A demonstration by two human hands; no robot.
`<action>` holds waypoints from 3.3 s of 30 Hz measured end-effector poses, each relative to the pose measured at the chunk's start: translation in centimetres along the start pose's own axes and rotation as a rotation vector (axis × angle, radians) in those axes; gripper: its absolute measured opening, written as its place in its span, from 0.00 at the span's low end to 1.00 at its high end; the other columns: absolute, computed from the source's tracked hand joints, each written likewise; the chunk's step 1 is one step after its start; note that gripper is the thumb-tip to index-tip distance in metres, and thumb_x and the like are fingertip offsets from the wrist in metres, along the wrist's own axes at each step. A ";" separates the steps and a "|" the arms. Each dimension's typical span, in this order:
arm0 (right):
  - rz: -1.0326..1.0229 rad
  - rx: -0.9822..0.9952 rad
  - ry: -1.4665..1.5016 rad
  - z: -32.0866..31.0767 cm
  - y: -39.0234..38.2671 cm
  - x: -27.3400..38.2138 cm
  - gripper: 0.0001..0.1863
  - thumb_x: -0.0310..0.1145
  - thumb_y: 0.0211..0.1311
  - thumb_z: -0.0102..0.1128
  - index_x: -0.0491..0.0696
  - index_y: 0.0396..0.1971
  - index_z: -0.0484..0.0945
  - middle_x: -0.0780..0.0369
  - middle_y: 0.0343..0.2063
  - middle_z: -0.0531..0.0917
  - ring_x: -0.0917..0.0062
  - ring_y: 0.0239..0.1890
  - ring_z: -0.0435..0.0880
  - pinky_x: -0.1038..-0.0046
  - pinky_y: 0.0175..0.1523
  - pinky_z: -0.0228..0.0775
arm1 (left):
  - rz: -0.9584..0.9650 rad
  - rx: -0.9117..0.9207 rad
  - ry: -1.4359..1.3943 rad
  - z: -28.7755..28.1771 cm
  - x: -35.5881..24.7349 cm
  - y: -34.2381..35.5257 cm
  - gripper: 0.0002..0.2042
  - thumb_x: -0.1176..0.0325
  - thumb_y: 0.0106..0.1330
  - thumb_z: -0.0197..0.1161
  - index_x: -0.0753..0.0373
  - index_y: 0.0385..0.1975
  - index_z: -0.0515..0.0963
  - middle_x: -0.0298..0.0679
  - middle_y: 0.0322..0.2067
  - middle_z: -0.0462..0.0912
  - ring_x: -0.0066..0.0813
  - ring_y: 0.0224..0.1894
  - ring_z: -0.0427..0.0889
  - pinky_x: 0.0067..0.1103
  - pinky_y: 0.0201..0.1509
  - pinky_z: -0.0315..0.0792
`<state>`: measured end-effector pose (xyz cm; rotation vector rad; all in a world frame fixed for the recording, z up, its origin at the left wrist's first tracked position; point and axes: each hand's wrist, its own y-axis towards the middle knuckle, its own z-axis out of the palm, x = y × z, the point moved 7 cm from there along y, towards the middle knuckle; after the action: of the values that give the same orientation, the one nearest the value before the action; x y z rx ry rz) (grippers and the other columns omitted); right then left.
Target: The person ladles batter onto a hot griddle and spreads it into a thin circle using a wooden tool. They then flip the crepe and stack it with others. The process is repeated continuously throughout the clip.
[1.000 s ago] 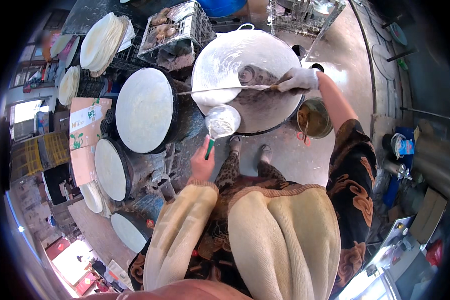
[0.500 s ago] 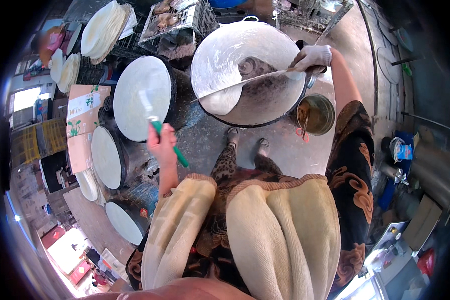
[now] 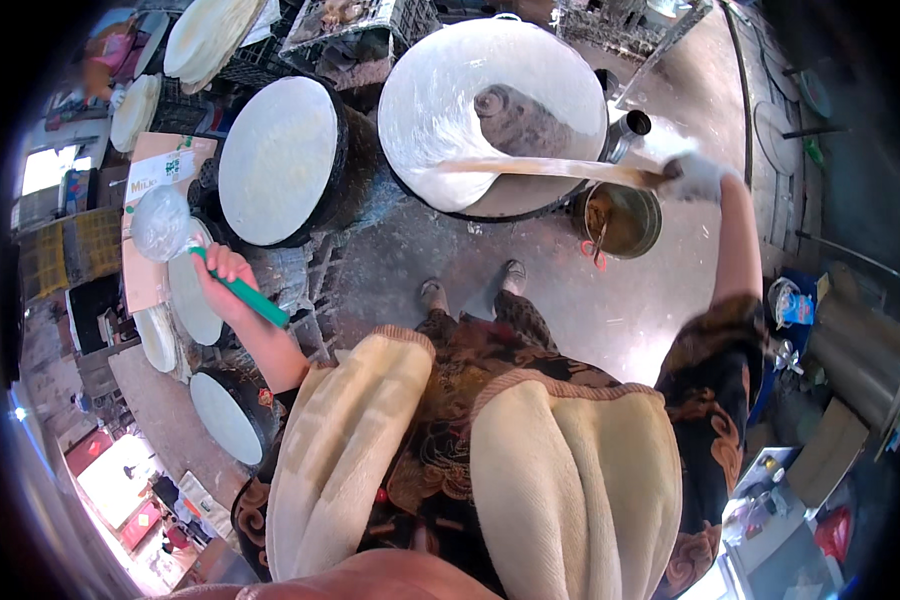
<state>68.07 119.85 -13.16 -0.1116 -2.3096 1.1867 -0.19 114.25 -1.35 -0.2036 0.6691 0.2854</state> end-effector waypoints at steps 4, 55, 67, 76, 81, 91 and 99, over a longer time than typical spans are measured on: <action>0.066 -0.201 0.393 13.8 -5.8 -0.9 0.21 0.40 0.55 0.64 0.44 0.45 0.77 0.63 0.23 0.80 0.82 0.20 0.77 0.78 0.24 0.70 | -0.033 0.097 -0.127 -2.4 -2.0 1.4 0.13 0.63 0.73 0.43 0.66 0.48 0.64 0.29 0.19 0.60 0.17 0.18 0.60 0.14 0.18 0.62; 0.157 -0.958 0.069 16.8 -4.1 10.4 0.20 0.47 0.62 0.45 0.48 0.42 0.75 0.48 0.32 0.81 0.54 0.36 0.80 0.57 0.42 0.71 | -0.439 0.408 0.091 7.9 2.1 -2.6 0.23 0.54 0.72 0.44 0.56 0.13 0.58 0.26 0.11 0.55 0.12 0.09 0.52 0.11 0.10 0.52; 0.205 -0.910 0.123 17.9 -5.4 7.6 0.20 0.49 0.61 0.47 0.50 0.43 0.76 0.49 0.33 0.80 0.53 0.39 0.79 0.57 0.43 0.70 | -0.502 0.366 -0.034 6.9 5.2 -1.9 0.15 0.61 0.74 0.42 0.65 0.26 0.62 0.30 0.13 0.59 0.15 0.08 0.54 0.11 0.09 0.56; 0.062 -0.964 0.104 21.8 -6.7 6.1 0.18 0.46 0.58 0.53 0.51 0.43 0.78 0.49 0.39 0.77 0.54 0.43 0.77 0.61 0.49 0.69 | -0.522 0.440 -0.024 9.9 7.7 -3.0 0.19 0.61 0.74 0.41 0.62 0.59 0.60 0.26 0.14 0.58 0.11 0.10 0.54 0.09 0.09 0.55; 0.224 -1.078 0.100 12.8 -2.5 6.0 0.20 0.47 0.63 0.46 0.54 0.48 0.75 0.51 0.43 0.78 0.56 0.46 0.77 0.61 0.50 0.69 | -0.533 0.401 -0.075 9.4 7.3 -3.7 0.18 0.63 0.74 0.40 0.65 0.59 0.60 0.29 0.14 0.58 0.12 0.10 0.55 0.10 0.09 0.56; -0.123 -1.178 1.188 18.8 1.1 11.2 0.25 0.43 0.60 0.53 0.45 0.53 0.72 0.58 0.35 0.82 0.75 0.36 0.79 0.76 0.44 0.70 | -0.726 0.316 0.148 7.3 10.7 -4.2 0.15 0.61 0.73 0.43 0.59 0.54 0.66 0.26 0.14 0.58 0.11 0.10 0.55 0.10 0.09 0.54; -0.214 -0.721 1.592 19.9 -0.3 16.5 0.22 0.41 0.62 0.52 0.49 0.54 0.72 0.68 0.17 0.70 0.86 0.14 0.66 0.83 0.15 0.55 | -1.062 0.219 -0.007 4.3 16.3 -6.3 0.10 0.63 0.71 0.47 0.63 0.38 0.68 0.29 0.15 0.61 0.14 0.11 0.60 0.11 0.10 0.59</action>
<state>44.20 110.20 -15.27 -0.7248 -1.0766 -0.0943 16.58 112.73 -7.81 -0.3186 0.5023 -0.8016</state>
